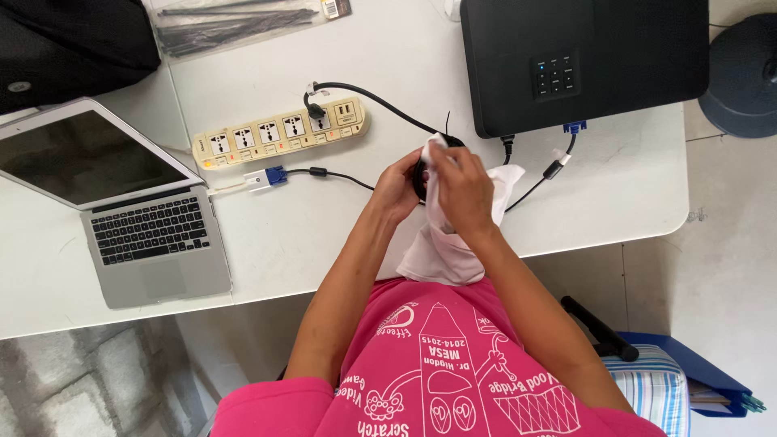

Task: The person wipes a black power cable with a white cloth, coils it, and plugs connectors into a power strip on the desk. They then reposition the laptop, connect a cable to a projector, and adjust the laptop screen angle.

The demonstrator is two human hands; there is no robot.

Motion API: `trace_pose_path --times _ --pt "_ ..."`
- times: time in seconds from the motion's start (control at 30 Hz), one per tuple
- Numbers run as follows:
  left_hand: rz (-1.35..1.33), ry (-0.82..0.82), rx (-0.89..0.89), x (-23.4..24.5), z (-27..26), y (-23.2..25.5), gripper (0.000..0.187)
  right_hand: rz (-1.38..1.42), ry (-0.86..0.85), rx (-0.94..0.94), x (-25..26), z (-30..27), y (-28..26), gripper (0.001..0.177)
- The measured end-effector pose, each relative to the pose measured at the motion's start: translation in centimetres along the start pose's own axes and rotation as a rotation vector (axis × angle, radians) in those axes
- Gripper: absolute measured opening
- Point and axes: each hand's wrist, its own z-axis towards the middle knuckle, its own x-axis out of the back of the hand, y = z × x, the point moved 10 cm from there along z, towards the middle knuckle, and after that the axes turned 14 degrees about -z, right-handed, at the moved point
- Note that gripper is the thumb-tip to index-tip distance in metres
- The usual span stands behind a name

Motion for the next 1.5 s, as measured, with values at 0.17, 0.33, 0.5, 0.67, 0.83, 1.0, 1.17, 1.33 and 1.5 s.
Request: trace_pose_path --times 0.17,0.33,0.5,0.67,0.83,1.0,1.17,1.33,1.5 --pt "0.005 -0.016 0.015 -2.5 -1.3 0.2 0.037 0.044 0.037 -0.055 0.3 0.2 0.8 0.045" --pt "-0.033 0.086 -0.013 -2.9 -1.6 0.5 0.032 0.094 -0.023 0.008 0.3 -0.7 -1.5 0.041" --pt "-0.039 0.053 0.047 -3.1 -1.8 0.5 0.028 0.1 -0.002 0.067 1.7 -1.6 -2.7 0.041" --pt "-0.092 0.068 0.028 -2.9 -1.5 0.4 0.024 0.081 -0.023 0.01 1.0 -0.7 -1.5 0.039" --pt "-0.038 0.111 0.017 -2.6 -1.9 0.5 0.025 0.086 0.047 -0.042 1.4 -0.3 0.0 0.038" --pt "-0.065 0.04 0.01 -3.3 -1.7 0.4 0.025 0.103 0.034 0.002 1.7 -0.7 -0.5 0.037" --pt "-0.08 0.102 0.021 -2.5 -1.5 0.4 0.024 0.058 0.009 0.099 2.5 -1.4 -2.1 0.039" --pt "-0.06 0.034 0.035 -2.5 -1.3 0.6 0.023 0.01 -0.024 0.14 2.7 -2.4 -3.2 0.038" --pt "-0.161 -0.061 0.044 -3.2 -1.0 0.1 0.037 0.085 -0.035 0.073 2.6 -2.6 -1.8 0.033"
